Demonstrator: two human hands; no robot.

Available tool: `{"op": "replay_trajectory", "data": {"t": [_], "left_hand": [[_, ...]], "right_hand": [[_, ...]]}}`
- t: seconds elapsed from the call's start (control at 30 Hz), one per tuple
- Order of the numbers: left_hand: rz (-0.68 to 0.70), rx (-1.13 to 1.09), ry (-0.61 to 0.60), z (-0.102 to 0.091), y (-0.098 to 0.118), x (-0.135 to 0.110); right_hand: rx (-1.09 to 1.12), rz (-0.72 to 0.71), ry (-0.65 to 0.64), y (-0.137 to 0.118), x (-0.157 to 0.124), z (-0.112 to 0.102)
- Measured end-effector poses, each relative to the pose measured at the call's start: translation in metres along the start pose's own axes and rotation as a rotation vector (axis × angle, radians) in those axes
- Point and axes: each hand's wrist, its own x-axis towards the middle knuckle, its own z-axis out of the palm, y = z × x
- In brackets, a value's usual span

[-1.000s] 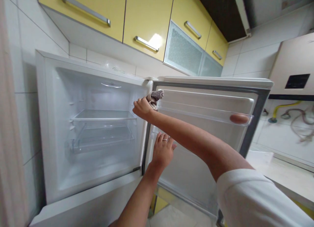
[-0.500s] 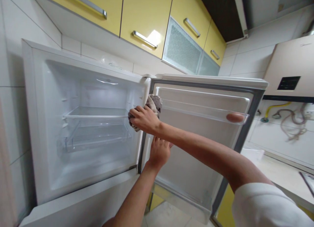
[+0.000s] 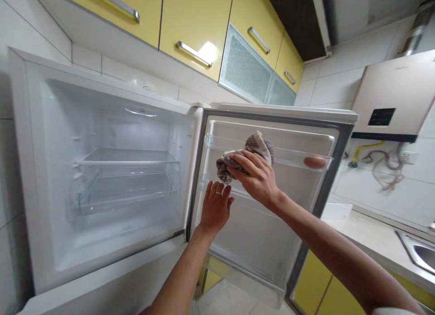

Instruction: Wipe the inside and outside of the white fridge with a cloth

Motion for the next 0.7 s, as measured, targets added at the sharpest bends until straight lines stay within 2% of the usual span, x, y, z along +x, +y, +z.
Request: {"op": "replay_trajectory", "data": {"t": [0.1, 0.37, 0.57, 0.7], "left_hand": [[0.004, -0.015, 0.010, -0.002, 0.002, 0.000], [-0.013, 0.038, 0.007, 0.001, 0.002, 0.000], [-0.011, 0.036, 0.011, 0.002, 0.003, 0.001], [-0.015, 0.038, 0.008, 0.004, 0.005, 0.003]], "right_hand": [[0.003, 0.083, 0.154, 0.008, -0.026, -0.021], [-0.062, 0.230, 0.276, 0.038, -0.099, -0.081], [-0.133, 0.453, 0.542, 0.064, -0.141, -0.091], [0.098, 0.724, 0.641, 0.083, -0.149, -0.089]]}}
